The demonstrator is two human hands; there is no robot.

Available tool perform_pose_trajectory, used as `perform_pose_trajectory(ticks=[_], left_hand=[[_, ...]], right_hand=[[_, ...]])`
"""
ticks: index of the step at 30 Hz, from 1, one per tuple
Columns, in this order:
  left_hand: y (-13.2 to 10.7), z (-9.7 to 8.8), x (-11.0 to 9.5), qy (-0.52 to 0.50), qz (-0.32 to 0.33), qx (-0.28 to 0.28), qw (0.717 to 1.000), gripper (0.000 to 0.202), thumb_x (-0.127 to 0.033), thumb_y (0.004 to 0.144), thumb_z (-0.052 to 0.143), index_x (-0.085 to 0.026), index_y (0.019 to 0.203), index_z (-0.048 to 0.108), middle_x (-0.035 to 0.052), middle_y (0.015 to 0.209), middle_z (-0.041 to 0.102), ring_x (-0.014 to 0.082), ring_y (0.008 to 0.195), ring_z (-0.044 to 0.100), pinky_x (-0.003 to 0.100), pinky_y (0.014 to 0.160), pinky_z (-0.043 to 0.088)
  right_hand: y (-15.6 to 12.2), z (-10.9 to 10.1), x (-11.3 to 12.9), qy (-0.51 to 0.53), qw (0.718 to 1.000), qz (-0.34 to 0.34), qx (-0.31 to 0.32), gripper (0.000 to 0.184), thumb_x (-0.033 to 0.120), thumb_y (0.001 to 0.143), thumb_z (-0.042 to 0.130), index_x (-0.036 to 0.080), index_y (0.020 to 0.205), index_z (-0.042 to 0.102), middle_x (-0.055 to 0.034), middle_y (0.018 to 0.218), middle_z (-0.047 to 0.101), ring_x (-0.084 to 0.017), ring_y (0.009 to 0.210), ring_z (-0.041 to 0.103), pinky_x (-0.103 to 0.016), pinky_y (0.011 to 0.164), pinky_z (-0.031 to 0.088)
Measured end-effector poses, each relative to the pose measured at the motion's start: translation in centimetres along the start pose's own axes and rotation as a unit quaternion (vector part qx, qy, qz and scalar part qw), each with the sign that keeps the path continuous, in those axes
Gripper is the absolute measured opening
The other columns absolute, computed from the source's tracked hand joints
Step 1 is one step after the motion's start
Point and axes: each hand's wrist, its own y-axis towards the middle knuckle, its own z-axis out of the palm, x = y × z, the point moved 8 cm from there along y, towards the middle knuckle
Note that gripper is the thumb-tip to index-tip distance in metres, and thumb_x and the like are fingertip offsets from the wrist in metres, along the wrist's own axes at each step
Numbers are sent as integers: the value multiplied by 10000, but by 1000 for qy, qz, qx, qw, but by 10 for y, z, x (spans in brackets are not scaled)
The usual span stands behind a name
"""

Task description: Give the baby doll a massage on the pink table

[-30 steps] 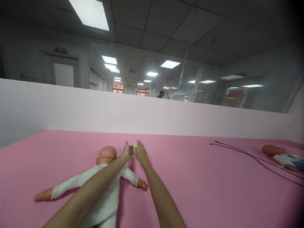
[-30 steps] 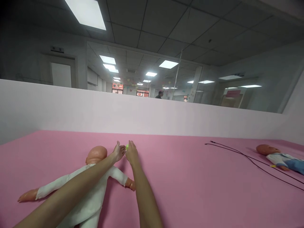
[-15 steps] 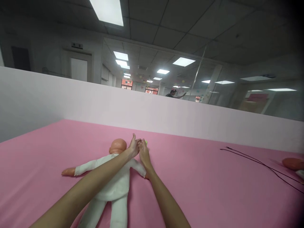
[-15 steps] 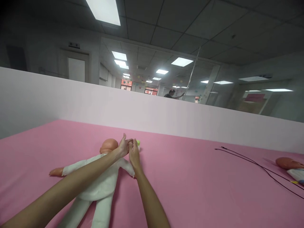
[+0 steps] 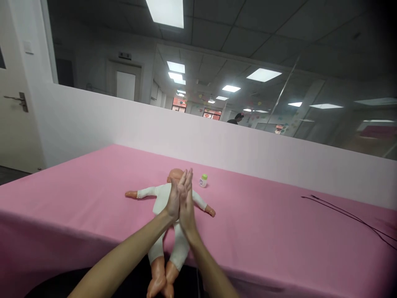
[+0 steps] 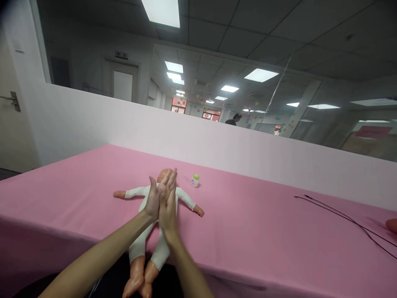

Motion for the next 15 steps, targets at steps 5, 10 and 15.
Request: perform_pose_trajectory(ticks=[5, 10, 15], left_hand=[[-45, 0, 24, -36, -39, -38, 998, 887, -856, 929, 271, -316, 1619, 410, 88, 1596, 515, 350, 1599, 254, 549, 1273, 277], [-84, 13, 23, -78, -88, 55, 992, 1016, -925, 890, 236, -192, 1513, 563, 159, 1524, 579, 390, 1528, 388, 536, 1235, 370], [-73, -16, -10, -64, -40, -26, 997, 979, -897, 909, 217, -236, 1578, 490, 97, 1619, 487, 300, 1598, 267, 432, 1297, 268]], right_hand=[[-37, 17, 54, -56, 996, -59, 26, 857, 801, 979, 350, 274, 1654, 333, -103, 1705, 355, -374, 1622, 163, -657, 1277, 166], [-2, -12, 52, -16, 999, -8, 41, 763, 726, 1035, 294, 266, 1639, 372, -98, 1676, 416, -333, 1582, 312, -603, 1288, 227], [-67, 19, 58, -23, 998, -31, 45, 918, 794, 969, 383, 291, 1699, 146, -63, 1748, 254, -342, 1628, 145, -613, 1280, 274]])
